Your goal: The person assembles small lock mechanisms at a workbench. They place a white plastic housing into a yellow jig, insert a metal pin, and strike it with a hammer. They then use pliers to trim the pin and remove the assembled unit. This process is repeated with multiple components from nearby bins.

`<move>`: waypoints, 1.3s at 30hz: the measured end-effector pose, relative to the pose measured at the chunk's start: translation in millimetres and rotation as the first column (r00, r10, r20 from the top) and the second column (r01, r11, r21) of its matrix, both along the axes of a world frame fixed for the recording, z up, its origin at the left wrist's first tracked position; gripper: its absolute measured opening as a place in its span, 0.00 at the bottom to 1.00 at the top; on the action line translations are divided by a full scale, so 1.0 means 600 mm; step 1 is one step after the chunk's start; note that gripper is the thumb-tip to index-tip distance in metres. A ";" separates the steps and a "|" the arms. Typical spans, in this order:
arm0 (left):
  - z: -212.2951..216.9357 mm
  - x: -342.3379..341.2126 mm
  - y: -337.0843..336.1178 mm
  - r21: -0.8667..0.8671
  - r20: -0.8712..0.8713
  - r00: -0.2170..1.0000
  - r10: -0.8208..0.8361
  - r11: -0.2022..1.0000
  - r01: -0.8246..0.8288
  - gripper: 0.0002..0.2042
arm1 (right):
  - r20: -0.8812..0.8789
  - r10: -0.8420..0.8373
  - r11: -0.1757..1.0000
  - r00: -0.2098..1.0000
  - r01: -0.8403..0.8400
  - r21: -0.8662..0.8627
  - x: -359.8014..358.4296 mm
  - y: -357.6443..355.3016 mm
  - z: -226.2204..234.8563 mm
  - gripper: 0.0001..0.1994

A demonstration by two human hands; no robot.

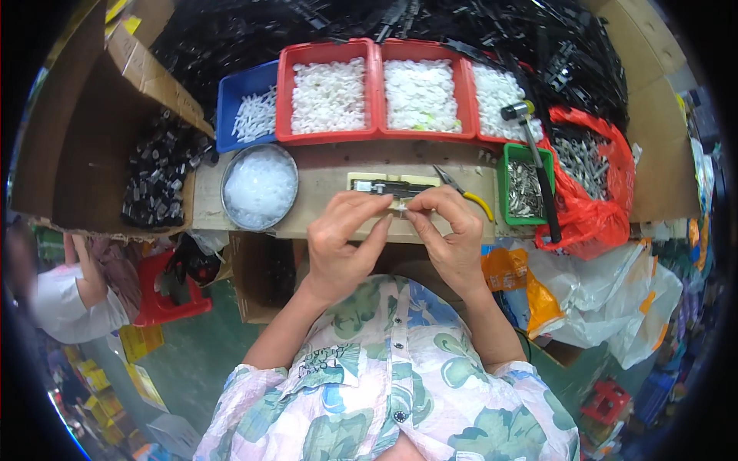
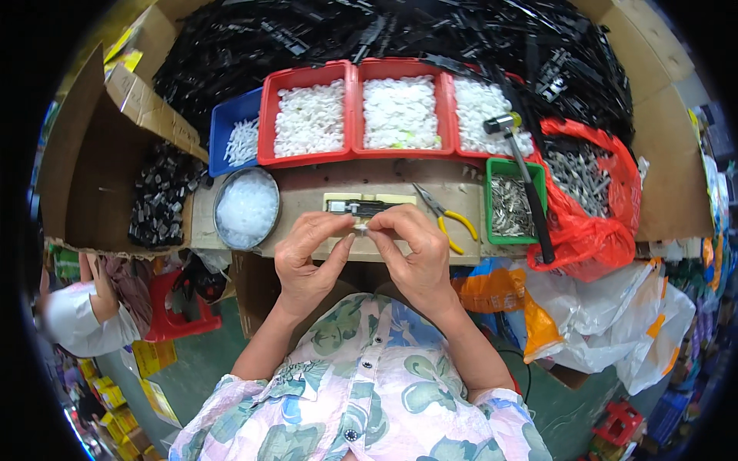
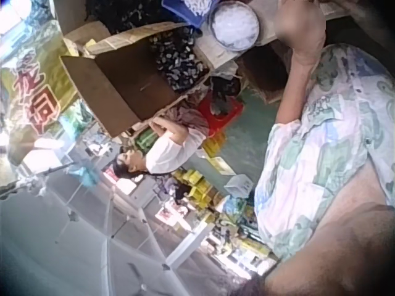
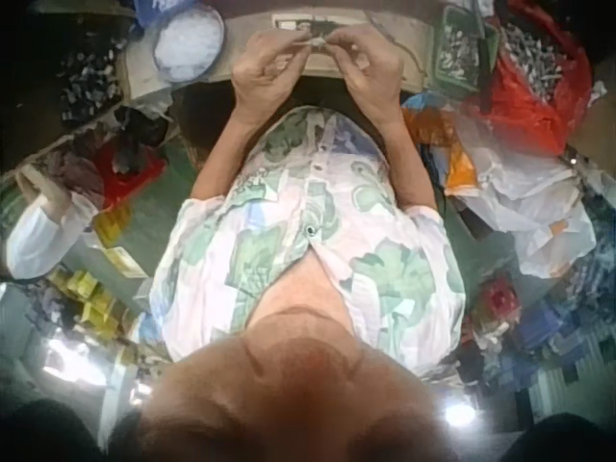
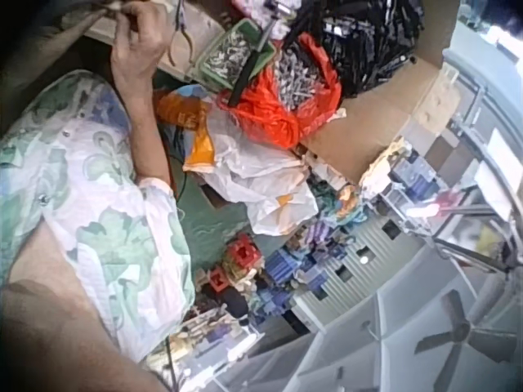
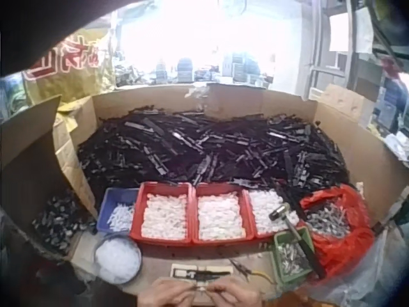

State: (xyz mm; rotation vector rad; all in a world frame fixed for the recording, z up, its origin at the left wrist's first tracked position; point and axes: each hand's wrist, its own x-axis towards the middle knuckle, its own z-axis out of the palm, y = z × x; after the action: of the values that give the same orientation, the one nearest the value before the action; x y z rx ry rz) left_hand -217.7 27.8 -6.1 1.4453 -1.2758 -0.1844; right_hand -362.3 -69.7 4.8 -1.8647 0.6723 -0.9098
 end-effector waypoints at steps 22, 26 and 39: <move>-0.078 0.037 -0.005 0.126 0.637 0.770 -0.041 0.991 -0.051 0.19 | -0.320 -0.004 0.903 0.947 -0.134 -0.409 0.044 -0.057 -0.060 0.04; -0.081 0.039 -0.005 0.144 0.673 0.738 -0.057 0.988 -0.055 0.19 | -0.347 0.023 0.891 0.938 -0.176 -0.418 0.045 -0.062 -0.058 0.03; -0.059 0.040 -0.006 0.175 0.882 0.452 -0.135 0.983 -0.049 0.19 | -0.430 -0.021 0.847 0.903 -0.212 -0.488 0.040 -0.052 -0.050 0.04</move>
State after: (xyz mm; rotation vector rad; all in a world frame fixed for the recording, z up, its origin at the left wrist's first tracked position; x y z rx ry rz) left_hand -193.7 24.4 -41.5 1.7282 -2.2095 0.5580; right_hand -338.3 -100.7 -25.4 -2.6162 0.6078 -0.6603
